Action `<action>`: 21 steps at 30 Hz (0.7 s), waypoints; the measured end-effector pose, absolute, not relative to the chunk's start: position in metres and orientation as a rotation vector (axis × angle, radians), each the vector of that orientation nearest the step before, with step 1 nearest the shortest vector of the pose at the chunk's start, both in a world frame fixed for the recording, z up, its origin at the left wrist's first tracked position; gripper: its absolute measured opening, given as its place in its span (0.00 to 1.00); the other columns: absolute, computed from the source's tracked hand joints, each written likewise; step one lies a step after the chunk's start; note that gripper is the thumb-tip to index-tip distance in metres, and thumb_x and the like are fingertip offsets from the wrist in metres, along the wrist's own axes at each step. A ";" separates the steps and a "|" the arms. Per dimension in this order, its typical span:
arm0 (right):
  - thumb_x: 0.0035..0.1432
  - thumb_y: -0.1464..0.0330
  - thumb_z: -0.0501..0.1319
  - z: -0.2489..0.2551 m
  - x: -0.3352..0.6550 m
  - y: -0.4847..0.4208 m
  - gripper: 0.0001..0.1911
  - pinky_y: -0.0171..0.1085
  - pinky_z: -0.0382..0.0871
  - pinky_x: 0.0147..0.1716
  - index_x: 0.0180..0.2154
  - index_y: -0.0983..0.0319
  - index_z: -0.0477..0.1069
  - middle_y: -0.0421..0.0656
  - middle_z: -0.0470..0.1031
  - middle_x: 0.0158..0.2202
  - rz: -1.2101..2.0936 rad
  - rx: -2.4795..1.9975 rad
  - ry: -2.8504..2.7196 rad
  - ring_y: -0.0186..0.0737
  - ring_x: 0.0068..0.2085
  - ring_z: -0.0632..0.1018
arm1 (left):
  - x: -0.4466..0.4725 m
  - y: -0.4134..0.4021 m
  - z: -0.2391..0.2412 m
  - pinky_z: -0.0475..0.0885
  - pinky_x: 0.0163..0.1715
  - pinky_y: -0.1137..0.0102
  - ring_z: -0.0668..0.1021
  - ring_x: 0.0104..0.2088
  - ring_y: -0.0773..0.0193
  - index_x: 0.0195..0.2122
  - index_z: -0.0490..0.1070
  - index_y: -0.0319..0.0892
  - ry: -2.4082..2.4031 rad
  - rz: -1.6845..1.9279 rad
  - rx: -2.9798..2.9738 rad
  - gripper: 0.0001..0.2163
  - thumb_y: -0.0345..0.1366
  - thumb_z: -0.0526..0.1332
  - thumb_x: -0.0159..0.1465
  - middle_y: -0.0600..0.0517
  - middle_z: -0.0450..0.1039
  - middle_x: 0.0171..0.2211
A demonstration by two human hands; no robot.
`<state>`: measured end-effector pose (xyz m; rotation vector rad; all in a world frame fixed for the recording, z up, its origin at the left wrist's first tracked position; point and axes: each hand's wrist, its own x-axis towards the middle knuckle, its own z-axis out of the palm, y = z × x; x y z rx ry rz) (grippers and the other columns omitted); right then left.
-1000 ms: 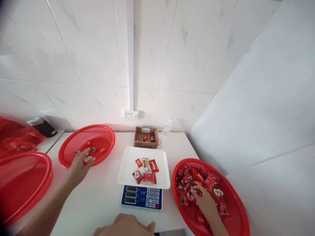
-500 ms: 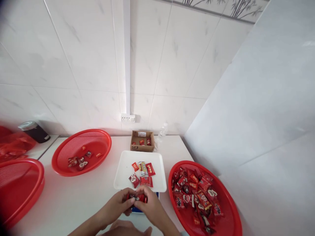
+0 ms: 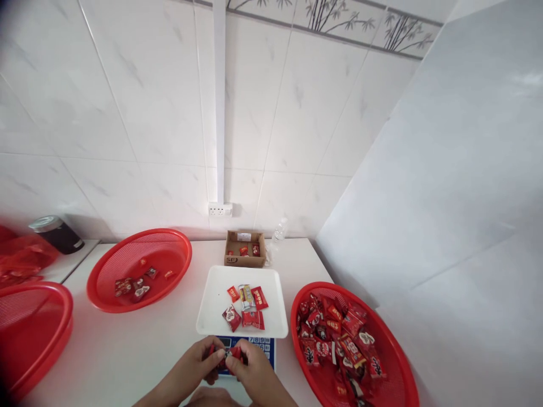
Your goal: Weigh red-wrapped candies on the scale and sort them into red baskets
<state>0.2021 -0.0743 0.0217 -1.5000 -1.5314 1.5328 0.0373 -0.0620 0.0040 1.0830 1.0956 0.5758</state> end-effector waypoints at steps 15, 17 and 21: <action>0.50 0.40 0.49 0.034 0.199 -0.072 0.29 0.33 0.53 0.20 0.21 0.59 0.58 0.36 0.58 0.17 1.729 -1.383 -1.482 0.30 0.19 0.60 | 0.037 -0.065 0.022 0.63 0.28 0.71 0.68 0.25 0.66 0.27 0.69 0.39 0.967 0.586 1.219 0.24 0.58 0.53 0.57 0.52 0.68 0.22; 0.50 0.41 0.51 0.041 0.200 -0.070 0.28 0.34 0.53 0.21 0.20 0.59 0.58 0.36 0.58 0.17 1.687 -1.380 -1.491 0.31 0.20 0.60 | 0.037 -0.063 0.032 0.63 0.27 0.71 0.66 0.24 0.67 0.26 0.68 0.39 1.003 0.584 1.236 0.24 0.59 0.52 0.57 0.53 0.67 0.21; 0.52 0.43 0.51 0.052 0.203 -0.068 0.27 0.34 0.53 0.22 0.20 0.60 0.58 0.36 0.58 0.17 1.604 -1.400 -1.503 0.31 0.21 0.60 | 0.036 -0.057 0.053 0.63 0.28 0.71 0.65 0.24 0.67 0.24 0.65 0.41 1.079 0.629 1.191 0.23 0.58 0.52 0.57 0.56 0.64 0.20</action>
